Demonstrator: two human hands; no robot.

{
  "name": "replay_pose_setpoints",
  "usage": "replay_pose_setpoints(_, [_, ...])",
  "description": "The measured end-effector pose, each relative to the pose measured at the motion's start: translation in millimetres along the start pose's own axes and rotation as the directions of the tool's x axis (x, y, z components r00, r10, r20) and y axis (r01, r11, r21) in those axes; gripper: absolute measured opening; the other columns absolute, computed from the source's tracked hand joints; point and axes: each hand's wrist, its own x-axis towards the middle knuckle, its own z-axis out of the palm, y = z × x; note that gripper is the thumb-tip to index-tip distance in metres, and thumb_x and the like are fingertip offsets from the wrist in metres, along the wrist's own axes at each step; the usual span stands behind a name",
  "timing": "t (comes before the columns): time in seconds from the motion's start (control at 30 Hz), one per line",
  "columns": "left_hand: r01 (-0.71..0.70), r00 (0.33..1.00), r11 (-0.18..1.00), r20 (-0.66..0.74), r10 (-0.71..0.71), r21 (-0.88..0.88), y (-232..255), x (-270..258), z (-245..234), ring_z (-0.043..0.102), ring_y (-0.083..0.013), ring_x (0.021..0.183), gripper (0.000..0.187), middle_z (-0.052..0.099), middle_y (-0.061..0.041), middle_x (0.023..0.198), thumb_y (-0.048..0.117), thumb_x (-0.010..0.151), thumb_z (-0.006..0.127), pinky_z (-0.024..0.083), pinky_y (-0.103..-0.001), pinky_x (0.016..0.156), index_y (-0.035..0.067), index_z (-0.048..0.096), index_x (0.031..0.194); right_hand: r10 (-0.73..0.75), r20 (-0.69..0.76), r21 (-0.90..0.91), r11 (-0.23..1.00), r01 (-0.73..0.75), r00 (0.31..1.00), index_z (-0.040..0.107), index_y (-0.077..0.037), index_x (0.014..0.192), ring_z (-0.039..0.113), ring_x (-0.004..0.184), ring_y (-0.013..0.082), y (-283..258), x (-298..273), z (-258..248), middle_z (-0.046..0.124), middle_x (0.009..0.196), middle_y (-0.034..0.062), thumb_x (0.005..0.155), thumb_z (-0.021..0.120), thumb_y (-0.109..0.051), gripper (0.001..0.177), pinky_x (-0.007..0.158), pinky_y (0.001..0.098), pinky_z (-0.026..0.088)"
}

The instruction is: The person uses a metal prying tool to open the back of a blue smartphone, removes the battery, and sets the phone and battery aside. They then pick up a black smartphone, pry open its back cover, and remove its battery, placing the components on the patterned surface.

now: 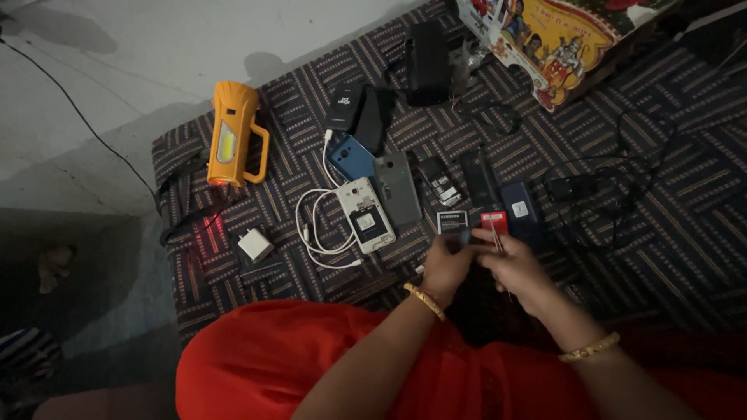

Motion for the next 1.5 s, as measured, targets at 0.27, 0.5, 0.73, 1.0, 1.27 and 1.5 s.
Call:
replay_pose_setpoints(0.27, [-0.117, 0.985, 0.984, -0.144, 0.098, -0.132, -16.8, 33.3, 1.2, 0.072, -0.0241, 0.097, 0.034, 0.074, -0.018, 0.112, 0.018, 0.098, 0.063, 0.057, -0.033, 0.083, -0.001, 0.063, 0.126, -0.517, -0.063, -0.332, 0.817, 0.471, 0.853, 0.063, -0.005, 0.132, 0.071, 0.103, 0.0201, 20.0, 17.1, -0.4, 0.074, 0.114, 0.0073, 0.088, 0.07, -0.018, 0.046, 0.087, 0.0321, 0.054])
replay_pose_setpoints(0.5, [0.073, 0.997, 0.846, 0.006, -0.083, -0.528, 9.2, 29.8, -15.3, 0.068, -0.0176, 0.083, 0.029, 0.068, -0.008, 0.098, 0.023, 0.102, 0.057, 0.058, -0.034, 0.069, 0.0, 0.059, 0.118, 0.074, 0.014, 0.069, 0.995, -0.075, 0.997, 0.07, -0.005, 0.113, 0.046, 0.055, 0.01, -2.8, 5.5, -16.7, 0.072, 0.092, 0.0057, 0.094, 0.068, -0.035, 0.036, 0.05, 0.0261, 0.039])
replay_pose_setpoints(0.73, [0.146, 0.988, 0.861, 0.121, -0.099, -0.487, 18.3, 22.2, -6.0, 0.061, -0.0153, 0.081, 0.032, 0.067, -0.004, 0.103, 0.026, 0.1, 0.054, 0.051, -0.03, 0.067, 0.008, 0.059, 0.126, 0.203, -0.044, 0.537, 0.83, -0.148, 0.978, 0.067, -0.011, 0.11, 0.038, 0.049, 0.0021, 1.2, 18.0, -46.4, 0.062, 0.085, -0.0021, 0.098, 0.066, -0.039, 0.03, 0.046, 0.0193, 0.034])
replay_pose_setpoints(1.0, [0.148, 0.987, 0.887, 0.117, -0.107, -0.436, 16.9, 19.8, -7.4, 0.062, -0.0146, 0.085, 0.028, 0.065, -0.005, 0.098, 0.025, 0.099, 0.051, 0.053, -0.031, 0.073, 0.009, 0.06, 0.12, 0.318, -0.244, 0.77, 0.638, -0.017, 0.916, 0.062, -0.022, 0.121, 0.044, 0.053, 0.0005, 21.5, 39.8, -85.9, 0.067, 0.095, -0.0038, 0.1, 0.064, -0.039, 0.027, 0.05, 0.0152, 0.038])
replay_pose_setpoints(1.27, [0.125, 0.991, 0.887, 0.098, -0.091, -0.445, 17.4, 16.1, -8.8, 0.056, -0.0118, 0.074, 0.021, 0.059, -0.001, 0.084, 0.025, 0.099, 0.056, 0.051, -0.029, 0.066, 0.008, 0.06, 0.111, 0.225, -0.373, 0.699, 0.706, 0.113, 0.9, 0.064, -0.019, 0.125, 0.042, 0.056, 0.0, 18.2, 39.3, -120.2, 0.071, 0.113, -0.0023, 0.101, 0.065, -0.038, 0.031, 0.05, 0.0142, 0.04])
replay_pose_setpoints(1.5, [0.124, 0.991, 0.921, 0.088, -0.098, -0.369, 16.3, 13.3, -5.9, 0.055, -0.011, 0.069, 0.024, 0.058, 0.0, 0.081, 0.028, 0.1, 0.055, 0.048, -0.028, 0.059, 0.008, 0.061, 0.111, 0.265, -0.384, 0.523, 0.852, -0.029, 0.885, 0.068, -0.011, 0.122, 0.042, 0.059, 0.0035, 0.9, 26.8, -87.1, 0.072, 0.114, 0.0032, 0.099, 0.068, -0.032, 0.031, 0.048, 0.0165, 0.04])
